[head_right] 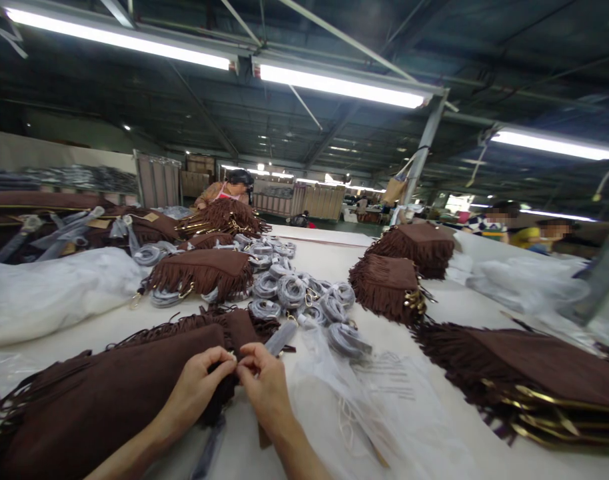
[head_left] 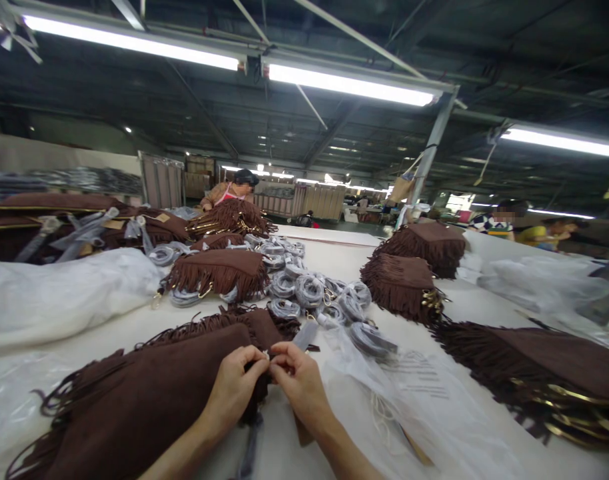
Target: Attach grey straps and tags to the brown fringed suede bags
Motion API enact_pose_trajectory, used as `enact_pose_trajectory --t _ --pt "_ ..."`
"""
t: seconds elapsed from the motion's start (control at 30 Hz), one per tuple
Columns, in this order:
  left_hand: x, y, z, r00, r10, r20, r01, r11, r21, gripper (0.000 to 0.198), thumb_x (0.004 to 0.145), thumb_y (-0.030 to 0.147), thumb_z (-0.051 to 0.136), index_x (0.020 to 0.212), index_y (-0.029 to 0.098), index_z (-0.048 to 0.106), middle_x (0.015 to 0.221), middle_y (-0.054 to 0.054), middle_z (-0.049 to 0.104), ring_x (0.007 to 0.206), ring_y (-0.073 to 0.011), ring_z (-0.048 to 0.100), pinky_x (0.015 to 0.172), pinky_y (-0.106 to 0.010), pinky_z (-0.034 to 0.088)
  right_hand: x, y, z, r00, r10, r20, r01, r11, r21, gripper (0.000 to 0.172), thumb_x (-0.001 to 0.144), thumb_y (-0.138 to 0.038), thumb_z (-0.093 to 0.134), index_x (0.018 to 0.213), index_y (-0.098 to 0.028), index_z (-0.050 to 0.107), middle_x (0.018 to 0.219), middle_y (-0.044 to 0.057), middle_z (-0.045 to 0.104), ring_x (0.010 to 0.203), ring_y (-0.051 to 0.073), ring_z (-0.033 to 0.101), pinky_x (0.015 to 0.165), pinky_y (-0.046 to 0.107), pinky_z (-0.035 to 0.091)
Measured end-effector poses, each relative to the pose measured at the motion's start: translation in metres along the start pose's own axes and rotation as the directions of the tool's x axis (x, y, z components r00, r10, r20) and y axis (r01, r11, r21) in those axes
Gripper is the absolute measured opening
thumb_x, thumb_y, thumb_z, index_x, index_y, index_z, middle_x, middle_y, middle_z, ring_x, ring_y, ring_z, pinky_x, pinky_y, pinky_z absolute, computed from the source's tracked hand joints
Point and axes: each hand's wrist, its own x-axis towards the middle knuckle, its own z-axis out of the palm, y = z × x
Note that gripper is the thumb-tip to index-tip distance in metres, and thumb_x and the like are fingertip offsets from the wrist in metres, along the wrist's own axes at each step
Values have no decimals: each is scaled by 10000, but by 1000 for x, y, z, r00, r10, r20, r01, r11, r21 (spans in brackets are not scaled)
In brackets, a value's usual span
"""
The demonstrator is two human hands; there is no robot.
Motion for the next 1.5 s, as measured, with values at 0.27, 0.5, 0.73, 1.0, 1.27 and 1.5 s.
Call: enact_pose_trajectory --t 0.27,0.5,0.73,1.0,1.27,1.5 --pt "1 -3 0 995 95 29 -99 977 189 264 821 356 452 634 206 561 688 -32 621 707 -208 561 686 -307 389 2 -2 -3 998 35 -57 -32 998 60 136 716 -218 596 848 -185 595 586 -34 636 539 154 593 563 259 470" --pt "2 -4 -1 995 78 69 -87 986 141 252 832 357 435 668 208 556 716 -34 624 726 -211 560 708 -312 391 3 -2 -1 993 116 -21 -110 977 184 157 652 -188 623 801 -189 572 546 -52 614 486 132 565 512 235 448" --pt "1 8 -6 985 145 90 -151 986 67 161 745 298 519 617 203 543 684 -18 588 719 -196 517 684 -287 375 7 5 -4 968 246 -47 -201 873 444 266 636 -237 742 802 -197 538 535 -83 566 440 78 493 369 141 290" --pt "7 6 -16 937 -124 325 325 646 -691 227 677 345 690 655 169 549 668 4 624 585 -141 547 558 -245 424 1 -10 -21 901 349 260 -401 436 806 324 580 -121 817 839 -147 625 831 50 733 716 137 677 757 310 554" --pt "6 5 -22 931 -110 347 358 453 -816 167 643 239 712 676 162 567 915 -82 730 706 -148 609 722 -290 486 -1 -20 -28 924 204 322 -368 253 895 452 560 -166 683 1007 -156 618 1203 160 656 1150 274 598 1038 371 392" --pt "7 -2 -19 920 -194 342 380 662 -646 361 657 288 744 979 127 724 517 25 605 447 -53 432 497 -173 340 -2 -14 -13 941 249 229 -309 359 880 536 466 1 634 957 -206 574 1076 71 711 1014 221 659 990 370 428"
